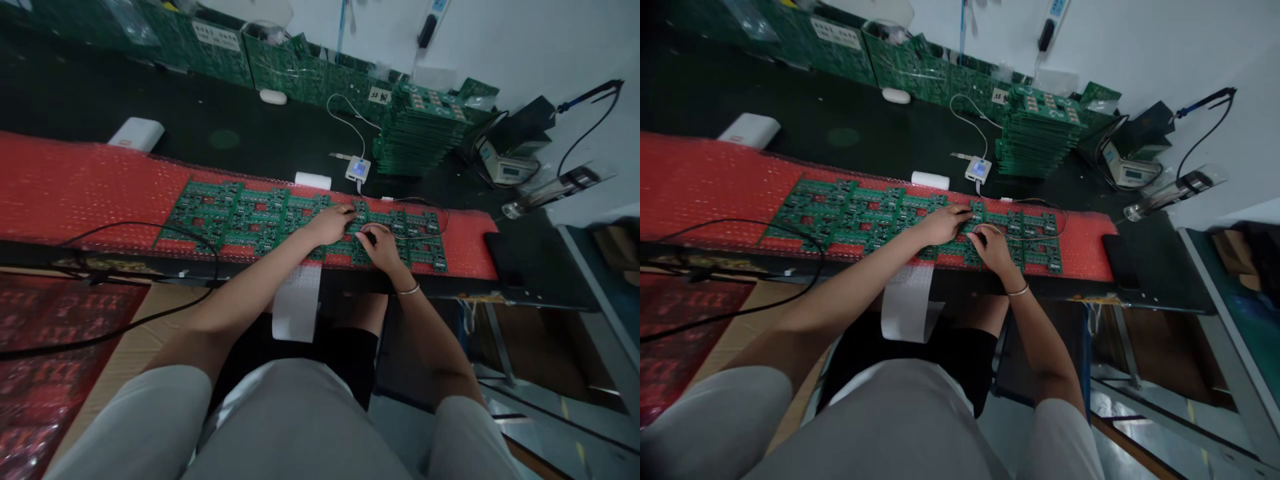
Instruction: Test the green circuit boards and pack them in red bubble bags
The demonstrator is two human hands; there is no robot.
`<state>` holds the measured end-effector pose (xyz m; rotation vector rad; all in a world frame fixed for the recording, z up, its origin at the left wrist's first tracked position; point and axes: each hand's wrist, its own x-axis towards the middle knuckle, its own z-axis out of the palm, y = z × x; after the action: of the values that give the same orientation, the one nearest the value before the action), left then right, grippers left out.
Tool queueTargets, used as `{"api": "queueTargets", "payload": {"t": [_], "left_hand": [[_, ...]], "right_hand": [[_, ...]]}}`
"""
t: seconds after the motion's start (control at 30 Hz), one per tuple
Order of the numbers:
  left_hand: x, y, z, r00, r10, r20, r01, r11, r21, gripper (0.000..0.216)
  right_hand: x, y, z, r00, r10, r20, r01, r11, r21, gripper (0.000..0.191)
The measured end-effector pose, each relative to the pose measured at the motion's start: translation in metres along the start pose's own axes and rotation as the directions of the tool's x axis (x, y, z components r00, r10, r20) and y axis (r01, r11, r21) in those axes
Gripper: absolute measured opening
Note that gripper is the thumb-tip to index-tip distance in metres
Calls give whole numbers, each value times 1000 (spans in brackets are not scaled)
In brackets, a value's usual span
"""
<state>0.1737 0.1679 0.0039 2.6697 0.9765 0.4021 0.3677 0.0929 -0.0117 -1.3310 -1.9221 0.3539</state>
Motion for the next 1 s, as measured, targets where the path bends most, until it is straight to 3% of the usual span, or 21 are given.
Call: {"api": "queueTargets", "payload": {"t": [0.1, 0.27, 0.4, 0.5, 0.7, 1.0], "left_hand": [[-29, 5, -10, 993, -32, -111, 24, 997, -68, 59], [-107, 18, -23, 954, -117, -276, 77, 985, -154, 37], [-168, 29, -17, 942, -180, -283, 119, 968, -220, 23], [-200, 35, -3, 950, -181, -253, 119, 963, -242, 14], [-216, 36, 19, 931, -200, -307, 148, 972, -182, 13], [-212, 39, 25, 866, -151, -478, 90, 985, -147, 12]], "right_hand": [[1, 1, 1, 999, -37, -12, 37, 999, -6, 42], [0, 1, 1, 997, -74, 1, 74, 997, -33, 43], [-2, 3, 4, 997, -78, 30, 79, 996, -51, 41], [-2, 6, 6, 997, -69, 20, 70, 996, -57, 40], [-3, 9, 6, 998, -53, 17, 54, 997, -53, 35], [-3, 6, 5, 997, -82, -10, 81, 994, -79, 38]]}}
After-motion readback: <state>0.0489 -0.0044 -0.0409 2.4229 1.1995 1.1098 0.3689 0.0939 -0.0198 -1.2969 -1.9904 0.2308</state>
